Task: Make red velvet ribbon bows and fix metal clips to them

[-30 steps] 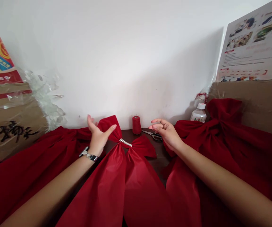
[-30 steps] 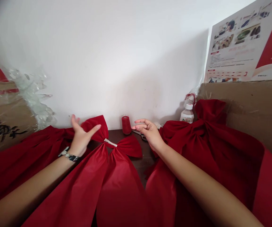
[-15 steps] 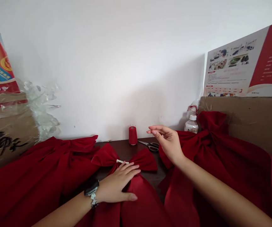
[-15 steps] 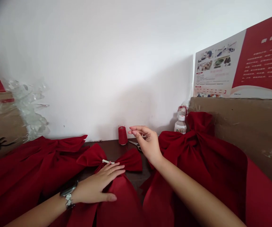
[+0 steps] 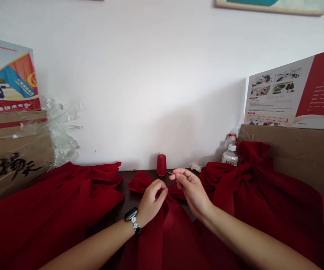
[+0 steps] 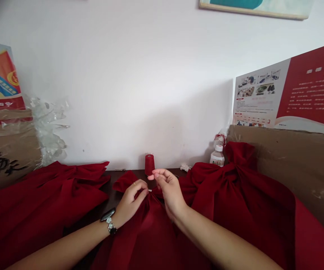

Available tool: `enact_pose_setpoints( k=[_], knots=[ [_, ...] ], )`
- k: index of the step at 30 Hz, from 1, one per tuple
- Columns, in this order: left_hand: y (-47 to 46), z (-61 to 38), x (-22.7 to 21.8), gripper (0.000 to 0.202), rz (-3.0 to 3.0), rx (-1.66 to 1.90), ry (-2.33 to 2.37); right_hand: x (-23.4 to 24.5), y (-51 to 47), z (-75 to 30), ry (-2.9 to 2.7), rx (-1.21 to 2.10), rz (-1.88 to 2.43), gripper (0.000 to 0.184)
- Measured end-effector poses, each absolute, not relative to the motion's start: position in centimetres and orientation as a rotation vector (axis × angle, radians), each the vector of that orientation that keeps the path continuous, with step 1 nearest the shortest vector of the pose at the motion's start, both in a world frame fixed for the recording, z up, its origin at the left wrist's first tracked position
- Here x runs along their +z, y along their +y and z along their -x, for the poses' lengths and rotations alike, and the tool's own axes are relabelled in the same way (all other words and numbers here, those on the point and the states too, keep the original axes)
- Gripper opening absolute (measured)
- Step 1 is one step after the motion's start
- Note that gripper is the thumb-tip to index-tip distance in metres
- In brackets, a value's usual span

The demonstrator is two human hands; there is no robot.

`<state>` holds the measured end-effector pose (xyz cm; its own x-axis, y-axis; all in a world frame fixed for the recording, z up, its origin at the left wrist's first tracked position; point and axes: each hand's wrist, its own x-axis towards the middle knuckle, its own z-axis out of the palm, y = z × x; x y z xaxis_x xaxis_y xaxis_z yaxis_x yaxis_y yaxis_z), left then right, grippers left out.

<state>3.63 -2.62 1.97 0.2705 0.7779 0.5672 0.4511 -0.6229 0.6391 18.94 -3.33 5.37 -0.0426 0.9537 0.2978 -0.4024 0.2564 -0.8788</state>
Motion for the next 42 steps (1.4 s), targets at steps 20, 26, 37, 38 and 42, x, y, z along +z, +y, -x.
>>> enact_pose_setpoints(
  k=[20, 26, 37, 38, 42],
  knots=[
    [-4.2, -3.8, 1.5, 0.026, -1.623, 1.296, 1.002, 0.2, -3.1, -18.6, -1.496, 1.138, 0.648, 0.051],
    [-4.2, -3.8, 0.5, 0.023, -1.526, 1.347, 0.953, -0.3, -2.6, -19.1, -1.636, 1.022, 0.682, 0.044],
    [-4.5, -3.9, 0.8, 0.017, -1.498, 1.344, 0.930, -0.5, -2.7, -19.2, -1.716, 0.942, 0.742, 0.036],
    [-4.5, -3.9, 0.8, 0.017, -1.498, 1.339, 0.929, -0.4, -2.8, -19.2, -1.728, 0.932, 0.739, 0.035],
    [-4.5, -3.8, 0.9, 0.016, -1.513, 1.325, 0.935, 0.1, -3.0, -19.3, -1.789, 0.905, 0.713, 0.031]
  ],
)
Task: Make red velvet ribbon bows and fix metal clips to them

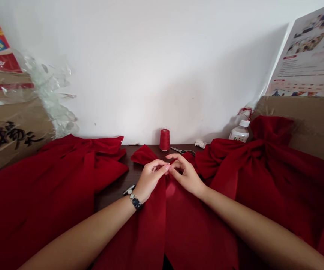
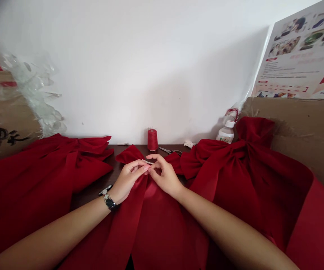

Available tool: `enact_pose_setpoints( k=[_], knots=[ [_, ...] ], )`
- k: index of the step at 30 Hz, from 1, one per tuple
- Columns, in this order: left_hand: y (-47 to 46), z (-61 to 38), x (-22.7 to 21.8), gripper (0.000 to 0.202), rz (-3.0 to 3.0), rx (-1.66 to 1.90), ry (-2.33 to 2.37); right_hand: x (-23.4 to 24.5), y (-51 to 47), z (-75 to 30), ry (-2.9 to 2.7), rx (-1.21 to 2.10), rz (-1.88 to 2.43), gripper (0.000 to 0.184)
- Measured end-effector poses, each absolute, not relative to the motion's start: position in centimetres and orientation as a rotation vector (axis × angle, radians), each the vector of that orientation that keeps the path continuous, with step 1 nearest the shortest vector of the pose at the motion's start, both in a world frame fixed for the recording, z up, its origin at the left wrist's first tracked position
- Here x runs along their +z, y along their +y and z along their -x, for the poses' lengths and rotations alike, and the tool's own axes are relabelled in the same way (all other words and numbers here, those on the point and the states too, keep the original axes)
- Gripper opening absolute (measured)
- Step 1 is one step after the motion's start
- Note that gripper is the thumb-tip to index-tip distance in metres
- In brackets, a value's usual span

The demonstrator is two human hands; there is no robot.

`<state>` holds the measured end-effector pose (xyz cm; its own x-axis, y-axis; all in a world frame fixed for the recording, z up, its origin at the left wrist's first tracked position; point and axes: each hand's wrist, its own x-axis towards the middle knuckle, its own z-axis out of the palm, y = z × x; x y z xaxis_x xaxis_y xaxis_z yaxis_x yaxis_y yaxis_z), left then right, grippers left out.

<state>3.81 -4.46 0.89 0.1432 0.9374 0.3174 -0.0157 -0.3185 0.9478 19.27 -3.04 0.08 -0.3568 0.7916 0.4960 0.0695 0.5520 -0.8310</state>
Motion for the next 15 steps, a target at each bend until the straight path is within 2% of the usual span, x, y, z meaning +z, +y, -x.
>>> enact_pose_setpoints(
  k=[5, 9, 15],
  knots=[
    [-4.1, -3.3, 1.1, 0.013, -1.671, 1.338, 0.922, 1.3, -2.7, -20.5, -2.003, 0.630, 0.668, 0.031],
    [-4.0, -3.0, 1.5, 0.011, -1.971, 1.272, 0.970, 2.5, -1.7, -21.8, -2.201, 0.289, 0.529, 0.019],
    [-4.1, -3.0, 1.7, 0.010, -2.221, 1.179, 1.002, 3.3, -1.0, -22.5, -2.344, 0.104, 0.452, 0.018]
  ],
)
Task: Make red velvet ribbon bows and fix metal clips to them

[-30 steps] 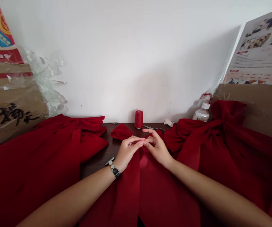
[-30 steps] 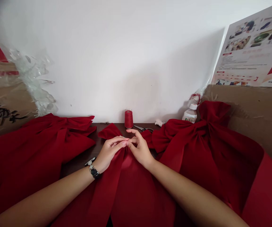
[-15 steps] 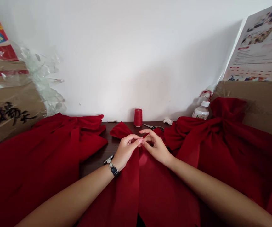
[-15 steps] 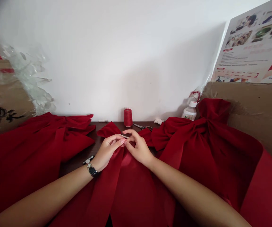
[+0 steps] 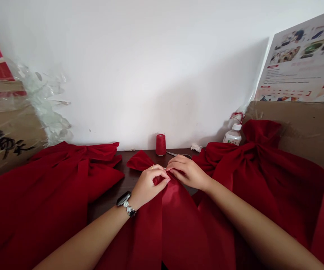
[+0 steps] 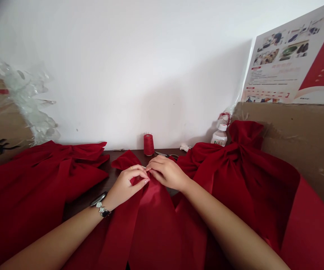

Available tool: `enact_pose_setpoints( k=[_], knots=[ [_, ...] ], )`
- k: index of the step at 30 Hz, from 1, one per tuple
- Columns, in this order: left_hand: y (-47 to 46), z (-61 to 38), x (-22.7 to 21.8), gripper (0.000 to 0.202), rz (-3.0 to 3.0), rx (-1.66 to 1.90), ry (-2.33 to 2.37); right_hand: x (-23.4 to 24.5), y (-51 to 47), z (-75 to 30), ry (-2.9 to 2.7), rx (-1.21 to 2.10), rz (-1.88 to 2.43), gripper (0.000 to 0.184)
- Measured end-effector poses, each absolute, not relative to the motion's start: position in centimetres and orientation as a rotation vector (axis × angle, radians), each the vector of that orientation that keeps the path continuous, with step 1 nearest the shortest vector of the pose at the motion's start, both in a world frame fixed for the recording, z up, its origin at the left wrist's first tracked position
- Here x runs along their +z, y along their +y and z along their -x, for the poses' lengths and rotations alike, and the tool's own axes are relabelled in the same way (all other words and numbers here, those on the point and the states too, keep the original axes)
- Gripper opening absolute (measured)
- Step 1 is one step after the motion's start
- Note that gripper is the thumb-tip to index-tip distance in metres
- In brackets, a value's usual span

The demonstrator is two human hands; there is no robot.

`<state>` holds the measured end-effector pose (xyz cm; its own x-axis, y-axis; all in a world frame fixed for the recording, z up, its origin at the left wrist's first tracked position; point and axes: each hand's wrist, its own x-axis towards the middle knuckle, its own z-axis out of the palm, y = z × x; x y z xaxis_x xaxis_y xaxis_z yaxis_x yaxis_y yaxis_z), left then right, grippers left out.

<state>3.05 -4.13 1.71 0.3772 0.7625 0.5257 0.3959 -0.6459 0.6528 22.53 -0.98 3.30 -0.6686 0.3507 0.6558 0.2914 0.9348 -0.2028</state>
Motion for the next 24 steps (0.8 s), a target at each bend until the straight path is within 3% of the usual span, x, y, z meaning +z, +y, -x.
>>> enact_pose_setpoints(
  k=[24],
  knots=[
    [-3.77, -2.95, 1.55, 0.013, -2.201, 1.106, 1.055, 3.85, -1.31, -22.81, -2.517, 0.025, 0.434, 0.020]
  ],
)
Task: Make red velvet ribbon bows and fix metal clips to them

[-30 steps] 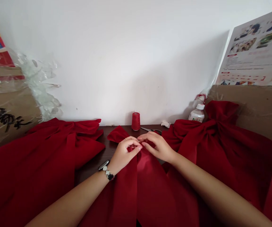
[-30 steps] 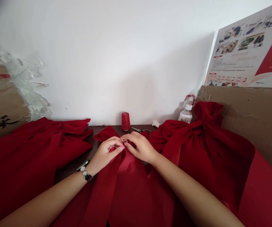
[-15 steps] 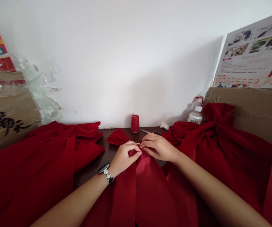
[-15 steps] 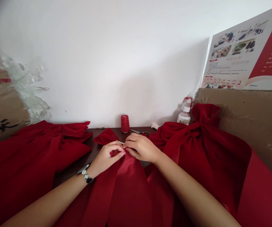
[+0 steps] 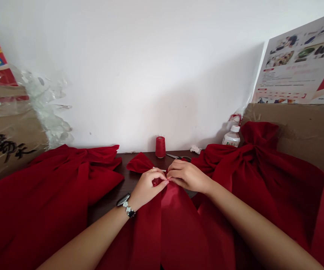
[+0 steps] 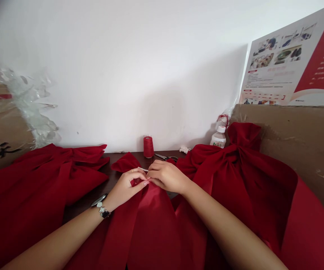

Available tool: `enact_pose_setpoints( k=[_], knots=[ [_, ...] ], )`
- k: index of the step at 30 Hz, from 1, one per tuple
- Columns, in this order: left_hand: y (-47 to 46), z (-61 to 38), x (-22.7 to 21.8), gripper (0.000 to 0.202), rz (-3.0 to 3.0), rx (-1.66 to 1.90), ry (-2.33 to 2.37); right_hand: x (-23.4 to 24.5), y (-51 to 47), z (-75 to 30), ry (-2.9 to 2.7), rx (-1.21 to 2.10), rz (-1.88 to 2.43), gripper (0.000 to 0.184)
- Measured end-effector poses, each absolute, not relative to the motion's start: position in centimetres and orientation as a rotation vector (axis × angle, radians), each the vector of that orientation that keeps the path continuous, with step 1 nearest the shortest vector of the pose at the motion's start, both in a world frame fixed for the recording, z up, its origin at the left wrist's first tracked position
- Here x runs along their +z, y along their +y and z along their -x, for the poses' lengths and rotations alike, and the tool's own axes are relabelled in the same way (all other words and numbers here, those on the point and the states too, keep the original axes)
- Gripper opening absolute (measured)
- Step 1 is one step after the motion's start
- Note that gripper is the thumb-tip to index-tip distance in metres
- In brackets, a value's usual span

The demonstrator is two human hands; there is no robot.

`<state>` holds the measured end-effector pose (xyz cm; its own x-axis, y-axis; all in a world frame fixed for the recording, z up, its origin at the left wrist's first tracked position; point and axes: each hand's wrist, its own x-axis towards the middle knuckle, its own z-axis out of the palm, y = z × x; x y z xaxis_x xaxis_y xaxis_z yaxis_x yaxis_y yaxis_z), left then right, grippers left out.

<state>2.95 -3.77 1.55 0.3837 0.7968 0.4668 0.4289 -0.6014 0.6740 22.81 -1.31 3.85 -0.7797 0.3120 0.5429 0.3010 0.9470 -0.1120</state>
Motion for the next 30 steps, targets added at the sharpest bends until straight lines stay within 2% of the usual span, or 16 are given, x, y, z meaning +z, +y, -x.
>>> enact_pose_setpoints(
  k=[7, 10, 14, 19, 24, 30],
  knots=[
    [-3.7, -2.5, 1.8, 0.020, -2.327, 1.193, 1.103, 4.1, -1.2, -22.8, -2.248, 0.302, 0.533, 0.018],
    [-3.5, -2.1, 1.9, 0.015, -2.514, 1.353, 1.235, 3.9, -1.1, -22.6, -2.094, 0.555, 0.593, 0.023],
    [-3.7, -2.1, 1.7, 0.030, -2.830, 1.446, 1.194, 3.1, -1.1, -21.8, -1.915, 1.018, 0.633, 0.031],
    [-3.8, -2.5, 1.3, 0.016, -2.992, 1.387, 1.070, 2.6, -1.6, -20.9, -1.723, 1.466, 0.686, 0.034],
    [-3.6, -2.2, 1.6, 0.020, -3.001, 1.437, 0.935, 2.1, -2.2, -20.4, -1.437, 1.812, 0.739, 0.034],
    [-3.6, -2.0, 2.1, 0.020, -3.092, 1.406, 0.816, 1.5, -2.3, -20.1, -1.211, 1.943, 0.661, 0.028]
  ],
)
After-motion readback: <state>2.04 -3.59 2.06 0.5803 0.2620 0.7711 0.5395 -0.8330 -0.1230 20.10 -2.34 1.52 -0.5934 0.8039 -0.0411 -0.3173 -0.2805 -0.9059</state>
